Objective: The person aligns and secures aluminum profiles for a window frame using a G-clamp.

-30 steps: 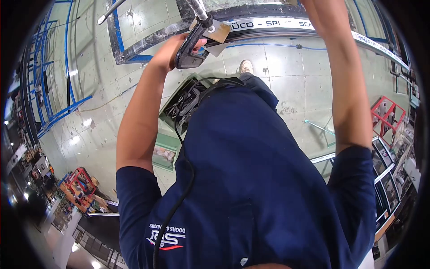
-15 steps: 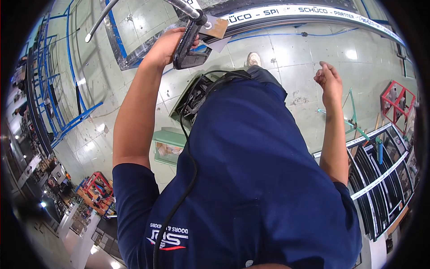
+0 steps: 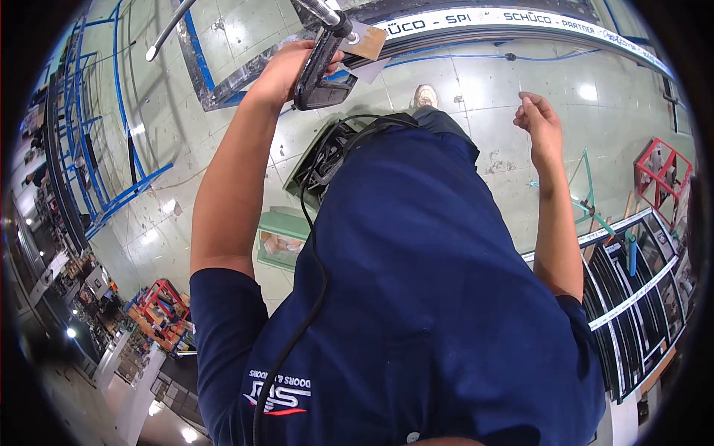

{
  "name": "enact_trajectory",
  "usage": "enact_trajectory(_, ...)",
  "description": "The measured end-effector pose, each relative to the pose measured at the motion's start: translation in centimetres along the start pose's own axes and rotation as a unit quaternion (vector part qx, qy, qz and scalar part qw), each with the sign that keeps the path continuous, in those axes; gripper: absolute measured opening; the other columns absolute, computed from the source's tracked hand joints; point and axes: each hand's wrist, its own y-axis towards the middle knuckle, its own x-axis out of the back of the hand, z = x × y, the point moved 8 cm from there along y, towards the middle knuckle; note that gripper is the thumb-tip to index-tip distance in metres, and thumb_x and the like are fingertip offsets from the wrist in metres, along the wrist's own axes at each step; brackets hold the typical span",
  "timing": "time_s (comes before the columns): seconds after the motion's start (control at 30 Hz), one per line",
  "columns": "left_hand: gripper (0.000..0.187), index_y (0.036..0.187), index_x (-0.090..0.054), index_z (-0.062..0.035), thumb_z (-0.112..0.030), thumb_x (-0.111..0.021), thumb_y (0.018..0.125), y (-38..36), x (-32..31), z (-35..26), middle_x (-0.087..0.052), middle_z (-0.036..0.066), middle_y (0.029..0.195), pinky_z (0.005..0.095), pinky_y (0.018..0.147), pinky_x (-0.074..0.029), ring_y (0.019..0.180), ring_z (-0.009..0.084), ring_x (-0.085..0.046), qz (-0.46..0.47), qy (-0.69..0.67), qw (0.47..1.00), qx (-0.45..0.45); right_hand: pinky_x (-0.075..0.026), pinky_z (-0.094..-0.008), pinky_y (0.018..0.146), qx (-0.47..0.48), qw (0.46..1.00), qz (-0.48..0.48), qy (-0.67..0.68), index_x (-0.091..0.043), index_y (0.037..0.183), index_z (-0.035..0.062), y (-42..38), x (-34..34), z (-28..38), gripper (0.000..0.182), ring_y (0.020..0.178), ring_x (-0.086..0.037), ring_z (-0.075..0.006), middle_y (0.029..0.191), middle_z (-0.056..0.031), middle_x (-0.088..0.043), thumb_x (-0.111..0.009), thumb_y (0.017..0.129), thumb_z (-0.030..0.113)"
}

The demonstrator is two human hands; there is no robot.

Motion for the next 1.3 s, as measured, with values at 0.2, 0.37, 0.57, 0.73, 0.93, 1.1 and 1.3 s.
enact_trajectory(0.2, 0.025, 0.111, -0.07, 0.0052, -0.014, -0.072, 0.096, 0.0, 0.2, -0.3, -0.075, 0.007, 0.094, 0.0207, 0.073, -0.06, 0.08, 0.0102, -0.072, 0.0, -0.004, 1.0, 0.003, -0.052, -0.0287, 0.081, -0.004, 0.999, 0.026, -0.027, -0.067, 0.123, 0.0026, 0.1, -0.7, -0.5, 0.028, 0.079, -0.059, -0.0112, 0.085, 0.0003, -0.062, -0.06, 0.102, 0.02)
enact_trajectory(0.37, 0.028, 0.11, -0.07, 0.0056, -0.016, -0.076, 0.093, 0.0, 0.0, -0.4, -0.075, 0.007, 0.093, 0.0215, 0.073, -0.06, 0.079, 0.0105, -0.072, 0.005, 0.003, 1.0, 0.003, -0.052, -0.0287, 0.08, -0.004, 0.999, 0.02, -0.027, -0.067, 0.122, 0.0014, -0.1, -0.5, -0.7, 0.028, 0.079, -0.059, -0.011, 0.086, 0.0001, -0.062, -0.061, 0.102, 0.02)
enact_trajectory(0.57, 0.037, 0.106, -0.07, 0.0053, -0.021, -0.086, 0.085, 0.2, -0.1, -0.3, -0.072, 0.006, 0.089, 0.0203, 0.069, -0.057, 0.076, 0.0089, -0.069, 0.022, 0.009, 1.0, -0.003, -0.05, -0.0272, 0.071, 0.271, 0.953, -0.031, -0.135, -0.07, 0.112, 0.004, -2.0, -5.0, 5.3, 0.018, 0.075, -0.06, -0.0124, 0.089, -0.0046, -0.068, -0.064, 0.099, 0.014)
enact_trajectory(0.73, 0.04, 0.108, -0.068, 0.0044, -0.023, -0.086, 0.084, 0.4, -0.3, 0.4, -0.072, 0.006, 0.089, 0.02, 0.066, -0.055, 0.075, 0.0083, -0.068, 0.021, -0.027, 0.999, 0.006, -0.053, -0.0338, 0.08, 0.544, 0.802, -0.036, -0.242, -0.071, 0.112, 0.0057, -2.9, -13.3, 16.1, 0.017, 0.087, -0.068, -0.0251, 0.095, -0.0111, -0.071, -0.065, 0.097, 0.01)
enact_trajectory(0.93, 0.04, 0.111, -0.068, 0.0019, -0.02, -0.087, 0.084, 0.9, -0.1, 1.8, -0.072, 0.005, 0.091, 0.0192, 0.067, -0.055, 0.076, 0.0084, -0.069, 0.008, -0.066, 0.998, -0.001, -0.048, -0.046, 0.075, 0.71, 0.638, -0.149, -0.257, -0.062, 0.115, 0.0004, -5.1, -18.7, 30.2, 0.023, 0.085, -0.061, -0.0381, 0.089, -0.0179, -0.063, -0.061, 0.095, 0.011)
enact_trajectory(1.1, 0.039, 0.114, -0.068, 0.0, -0.018, -0.085, 0.083, 1.2, -0.2, 1.9, -0.073, 0.005, 0.092, 0.0221, 0.071, -0.055, 0.081, 0.0091, -0.07, 0.02, -0.103, 0.994, -0.026, -0.047, -0.0518, 0.08, 0.534, 0.74, -0.179, -0.367, -0.063, 0.117, 0.0111, 2.0, -22.7, 24.4, 0.024, 0.092, -0.063, -0.04, 0.094, -0.0192, -0.066, -0.056, 0.094, 0.017)
enact_trajectory(1.3, 0.032, 0.111, -0.07, -0.0001, -0.015, -0.081, 0.085, -0.2, -0.5, 0.3, -0.073, 0.005, 0.095, 0.0252, 0.078, -0.054, 0.086, 0.0118, -0.069, -0.02, -0.062, 0.997, -0.038, -0.043, -0.049, 0.091, 0.463, 0.751, -0.059, -0.468, -0.061, 0.121, 0.0148, 4.9, -25.4, 19.2, 0.03, 0.101, -0.065, -0.0339, 0.099, -0.0157, -0.068, -0.056, 0.092, 0.02)
